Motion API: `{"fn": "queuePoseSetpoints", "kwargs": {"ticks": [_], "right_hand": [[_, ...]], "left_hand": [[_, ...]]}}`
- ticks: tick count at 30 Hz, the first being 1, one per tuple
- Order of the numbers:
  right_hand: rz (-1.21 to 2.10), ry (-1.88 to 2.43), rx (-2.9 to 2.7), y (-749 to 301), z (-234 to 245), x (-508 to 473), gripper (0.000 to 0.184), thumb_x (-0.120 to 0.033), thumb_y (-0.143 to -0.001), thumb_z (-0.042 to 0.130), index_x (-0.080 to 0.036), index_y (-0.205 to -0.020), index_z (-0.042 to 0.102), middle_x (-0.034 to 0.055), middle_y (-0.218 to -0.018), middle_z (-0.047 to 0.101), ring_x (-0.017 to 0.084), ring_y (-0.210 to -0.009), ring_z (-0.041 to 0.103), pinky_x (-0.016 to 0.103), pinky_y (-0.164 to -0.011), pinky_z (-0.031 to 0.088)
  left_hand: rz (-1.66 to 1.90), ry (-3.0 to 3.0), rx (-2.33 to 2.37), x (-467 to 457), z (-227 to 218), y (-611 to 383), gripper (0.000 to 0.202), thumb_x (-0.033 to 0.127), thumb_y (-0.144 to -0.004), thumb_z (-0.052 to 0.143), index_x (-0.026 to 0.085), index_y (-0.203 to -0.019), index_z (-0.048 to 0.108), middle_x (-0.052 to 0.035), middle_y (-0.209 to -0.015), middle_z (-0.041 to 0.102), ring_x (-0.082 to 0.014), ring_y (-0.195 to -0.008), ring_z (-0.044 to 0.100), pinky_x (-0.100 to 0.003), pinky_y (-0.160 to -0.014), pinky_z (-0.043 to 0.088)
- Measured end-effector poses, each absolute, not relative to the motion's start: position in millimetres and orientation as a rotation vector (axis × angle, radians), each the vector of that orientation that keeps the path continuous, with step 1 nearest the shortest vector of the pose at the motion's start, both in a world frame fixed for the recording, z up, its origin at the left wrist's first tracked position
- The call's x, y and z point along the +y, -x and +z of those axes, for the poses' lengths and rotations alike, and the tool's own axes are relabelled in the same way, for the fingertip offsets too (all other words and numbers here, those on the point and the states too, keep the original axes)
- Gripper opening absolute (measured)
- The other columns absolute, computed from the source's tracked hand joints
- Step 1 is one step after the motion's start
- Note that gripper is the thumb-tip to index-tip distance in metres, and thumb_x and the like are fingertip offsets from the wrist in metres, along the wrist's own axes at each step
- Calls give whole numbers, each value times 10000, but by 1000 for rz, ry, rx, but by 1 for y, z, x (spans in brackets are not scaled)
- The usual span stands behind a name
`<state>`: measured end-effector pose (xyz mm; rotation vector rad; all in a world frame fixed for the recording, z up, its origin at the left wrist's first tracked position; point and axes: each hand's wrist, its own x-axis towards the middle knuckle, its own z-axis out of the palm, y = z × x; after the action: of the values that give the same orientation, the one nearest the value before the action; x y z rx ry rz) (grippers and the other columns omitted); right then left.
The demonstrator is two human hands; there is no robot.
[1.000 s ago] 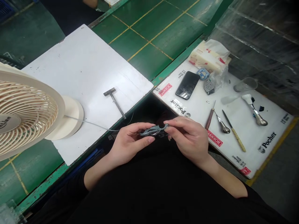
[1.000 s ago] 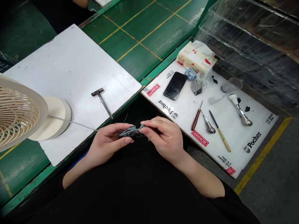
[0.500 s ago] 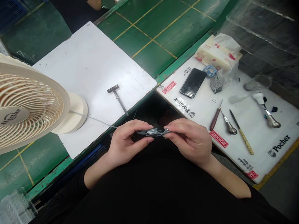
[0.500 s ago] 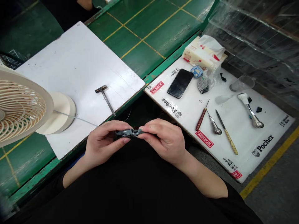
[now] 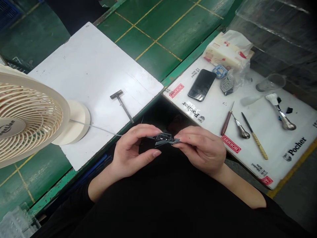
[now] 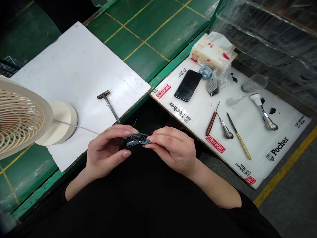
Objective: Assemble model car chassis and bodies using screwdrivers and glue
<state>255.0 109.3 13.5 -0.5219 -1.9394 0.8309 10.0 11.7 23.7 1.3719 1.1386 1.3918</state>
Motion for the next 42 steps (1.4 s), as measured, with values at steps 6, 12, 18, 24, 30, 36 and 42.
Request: {"fn": "queuePoseSetpoints", "kwargs": {"ticks": [6, 12, 18, 24, 30, 36, 42], "right_hand": [[928, 428, -1959, -255, 14, 112, 221, -101, -1009, 903, -195, -1194, 827, 72, -993, 859, 195, -880, 840, 297, -820, 727], [971, 434, -1964, -256, 12, 113, 196, -106, -1008, 908, -184, -1174, 838, 73, -992, 859, 182, -872, 832, 280, -822, 710], [1081, 563, -1876, -256, 13, 117, 218, -137, -1010, 917, -259, -1187, 877, 27, -1041, 890, 168, -885, 838, 267, -827, 700], [1189, 694, -1852, -254, 16, 116, 209, -178, -1009, 932, -310, -1168, 899, 7, -1021, 887, 191, -861, 825, 332, -807, 702], [1362, 821, -1730, -254, 15, 112, 119, -221, -1047, 898, -309, -1127, 912, -3, -1001, 859, 155, -769, 793, 302, -702, 664], [1710, 1030, -1468, -249, 16, 113, 154, -390, -1022, 934, -240, -1044, 908, 15, -890, 838, 132, -610, 708, 281, -587, 584], [1782, 1143, -1399, -245, 14, 117, 356, -547, -922, 1007, -217, -1010, 906, 5, -743, 788, 143, -580, 653, 279, -564, 531]], "left_hand": [[1285, -928, 1245, 13, 34, -13, 305, 199, -961, 986, 279, -1245, 908, -36, -1039, 844, -164, -958, 801, -251, -879, 663], [1179, -772, 1241, 16, 37, -10, 258, 262, -910, 1042, 252, -1141, 925, -36, -1008, 843, -154, -921, 784, -233, -846, 647], [1181, -615, 1160, 17, 35, -13, 189, 356, -975, 991, 229, -1098, 925, -52, -993, 877, -153, -889, 798, -235, -862, 656], [1162, -622, 1123, 17, 34, -13, 213, 359, -969, 987, 203, -1099, 923, -76, -980, 882, -194, -836, 806, -306, -817, 696], [1104, -774, 1113, 13, 35, -9, 361, 249, -917, 1025, 230, -1260, 914, -88, -1156, 890, -214, -966, 835, -318, -898, 707], [1068, -741, 1108, 12, 30, -13, 404, 242, -916, 1025, 235, -1302, 904, -73, -1122, 880, -200, -925, 831, -311, -868, 712], [1095, -657, 1179, 14, 25, -23, 386, 240, -866, 1062, 206, -1225, 926, -66, -1030, 885, -179, -874, 805, -283, -827, 700]]}}
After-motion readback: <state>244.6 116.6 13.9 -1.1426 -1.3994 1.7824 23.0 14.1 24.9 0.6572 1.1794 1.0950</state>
